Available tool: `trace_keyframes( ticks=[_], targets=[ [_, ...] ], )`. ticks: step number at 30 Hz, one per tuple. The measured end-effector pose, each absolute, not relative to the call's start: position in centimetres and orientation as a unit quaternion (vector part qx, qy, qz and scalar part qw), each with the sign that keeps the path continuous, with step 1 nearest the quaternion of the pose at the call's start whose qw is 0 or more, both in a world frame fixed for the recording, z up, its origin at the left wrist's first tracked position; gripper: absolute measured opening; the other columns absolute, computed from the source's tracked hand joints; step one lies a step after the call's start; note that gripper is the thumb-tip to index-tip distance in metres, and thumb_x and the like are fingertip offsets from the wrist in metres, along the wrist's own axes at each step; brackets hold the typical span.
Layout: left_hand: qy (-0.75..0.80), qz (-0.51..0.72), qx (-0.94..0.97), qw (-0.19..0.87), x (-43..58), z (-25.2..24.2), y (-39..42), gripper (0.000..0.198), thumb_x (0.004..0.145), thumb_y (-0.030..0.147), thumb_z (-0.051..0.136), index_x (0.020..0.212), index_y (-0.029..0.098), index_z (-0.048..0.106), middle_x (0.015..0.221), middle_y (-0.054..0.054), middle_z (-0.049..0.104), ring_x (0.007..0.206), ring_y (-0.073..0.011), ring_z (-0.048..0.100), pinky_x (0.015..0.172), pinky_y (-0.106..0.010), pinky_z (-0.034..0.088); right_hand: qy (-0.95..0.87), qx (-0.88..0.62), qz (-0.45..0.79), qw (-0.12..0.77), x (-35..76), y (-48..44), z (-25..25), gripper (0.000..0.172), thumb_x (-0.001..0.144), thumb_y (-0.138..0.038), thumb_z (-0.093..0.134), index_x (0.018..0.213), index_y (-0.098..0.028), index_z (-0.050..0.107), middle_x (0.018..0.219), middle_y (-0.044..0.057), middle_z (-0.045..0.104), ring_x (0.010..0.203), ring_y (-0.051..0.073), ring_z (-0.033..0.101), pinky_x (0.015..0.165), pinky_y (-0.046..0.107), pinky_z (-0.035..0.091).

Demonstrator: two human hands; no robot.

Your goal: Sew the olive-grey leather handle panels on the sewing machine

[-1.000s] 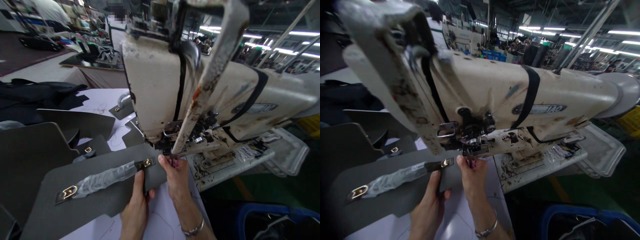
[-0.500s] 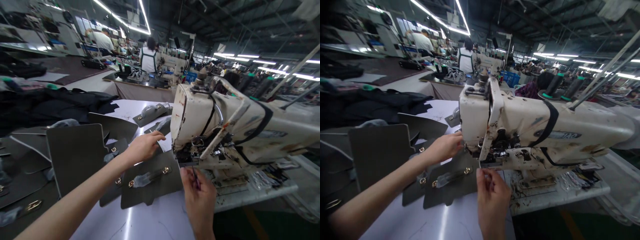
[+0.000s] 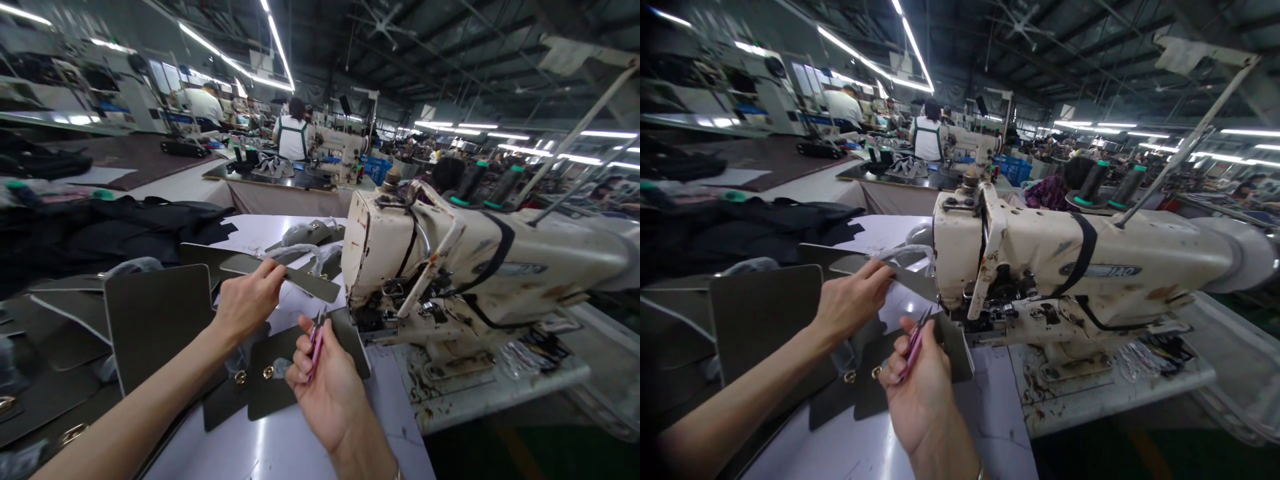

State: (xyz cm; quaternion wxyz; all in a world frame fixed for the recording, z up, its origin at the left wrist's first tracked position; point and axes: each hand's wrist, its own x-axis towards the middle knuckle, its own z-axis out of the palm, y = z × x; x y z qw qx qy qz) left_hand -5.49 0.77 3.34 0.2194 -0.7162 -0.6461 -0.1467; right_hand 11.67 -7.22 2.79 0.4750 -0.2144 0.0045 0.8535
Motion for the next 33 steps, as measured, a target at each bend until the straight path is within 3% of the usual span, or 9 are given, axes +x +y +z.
trace_keyframes(
  ticks=[11,17,20,23,25,26,28,30,33],
  targets=[
    [-0.643,-0.157,-0.706,0.252,-5.1,3.6,-0.5,0.030,0.101,0.029,0.036,0.104,0.024,0.066,0.111,-0.003,0.071,0.066,-0.0178,0.062,0.051,-0.032,0.022,0.105,-0.220,0.819,0.519,11.1,-5.2,3.8,0.045,0.111,-0.037,0.028,0.088,-0.012,0.057,0.058,-0.007,0.039,0.042,0.004,0.032,0.042,0.015,0.025],
    [-0.660,-0.121,-0.705,0.231,-4.5,6.9,2.5,0.033,0.101,0.031,0.033,0.100,0.021,0.065,0.100,-0.006,0.068,0.067,-0.0181,0.061,0.051,-0.032,0.018,0.049,-0.190,0.824,0.531,11.1,-6.1,3.3,0.034,0.107,-0.037,0.044,0.088,-0.014,0.060,0.060,-0.007,0.037,0.043,0.004,0.027,0.043,0.016,0.021],
    [-0.673,-0.155,-0.683,0.238,-2.9,9.4,6.2,0.038,0.102,0.030,0.029,0.115,0.021,0.063,0.113,-0.009,0.067,0.080,-0.0224,0.065,0.055,-0.031,0.025,-0.029,-0.187,0.847,0.497,11.0,-7.8,3.3,0.032,0.098,-0.046,0.061,0.094,-0.014,0.065,0.060,-0.007,0.039,0.044,0.003,0.025,0.044,0.017,0.020],
    [-0.677,-0.220,-0.679,0.180,-1.0,11.0,8.5,0.048,0.099,0.032,0.040,0.146,0.023,0.043,0.136,-0.013,0.059,0.091,-0.0263,0.066,0.066,-0.032,0.039,-0.165,-0.221,0.845,0.458,12.1,-9.7,3.0,0.044,0.088,-0.058,0.068,0.093,-0.015,0.068,0.059,-0.007,0.042,0.043,0.003,0.020,0.043,0.019,0.014],
    [-0.668,-0.229,-0.697,0.120,-0.2,10.9,8.2,0.055,0.096,0.034,0.047,0.149,0.022,0.040,0.133,-0.015,0.062,0.091,-0.0278,0.066,0.070,-0.034,0.042,-0.264,-0.295,0.796,0.457,13.9,-10.8,2.5,0.049,0.084,-0.063,0.069,0.086,-0.014,0.068,0.056,-0.006,0.042,0.044,0.003,0.018,0.043,0.020,0.010],
    [-0.663,-0.218,-0.709,0.097,0.1,10.5,7.3,0.050,0.095,0.036,0.048,0.142,0.020,0.050,0.123,-0.015,0.068,0.088,-0.0277,0.066,0.069,-0.034,0.042,-0.307,-0.346,0.754,0.467,15.1,-11.2,2.1,0.050,0.083,-0.064,0.069,0.081,-0.014,0.067,0.054,-0.006,0.041,0.044,0.004,0.019,0.043,0.021,0.011],
    [-0.648,-0.202,-0.732,0.055,0.5,8.9,4.3,0.036,0.096,0.041,0.045,0.110,0.018,0.070,0.094,-0.011,0.073,0.079,-0.0249,0.065,0.065,-0.032,0.039,-0.374,-0.460,0.633,0.498,17.7,-11.5,1.5,0.048,0.082,-0.062,0.071,0.076,-0.014,0.067,0.054,-0.005,0.042,0.047,0.006,0.028,0.045,0.021,0.018],
    [-0.608,-0.232,-0.759,-0.004,1.1,6.7,-0.1,0.039,0.097,0.044,0.045,0.081,0.018,0.070,0.073,-0.006,0.068,0.067,-0.0184,0.060,0.062,-0.030,0.035,-0.427,-0.560,0.484,0.520,20.1,-11.4,1.1,0.043,0.083,-0.057,0.071,0.078,-0.014,0.069,0.059,-0.001,0.051,0.054,0.010,0.041,0.051,0.022,0.031],
    [-0.504,-0.294,-0.792,-0.180,3.2,2.7,-7.5,0.038,0.096,0.042,0.049,0.068,0.019,0.060,0.059,0.000,0.055,0.054,-0.0119,0.048,0.057,-0.028,0.032,-0.509,-0.618,0.332,0.499,22.1,-10.4,1.0,0.035,0.087,-0.050,0.068,0.088,-0.016,0.072,0.077,0.004,0.067,0.069,0.015,0.057,0.064,0.025,0.042]
  ],
)
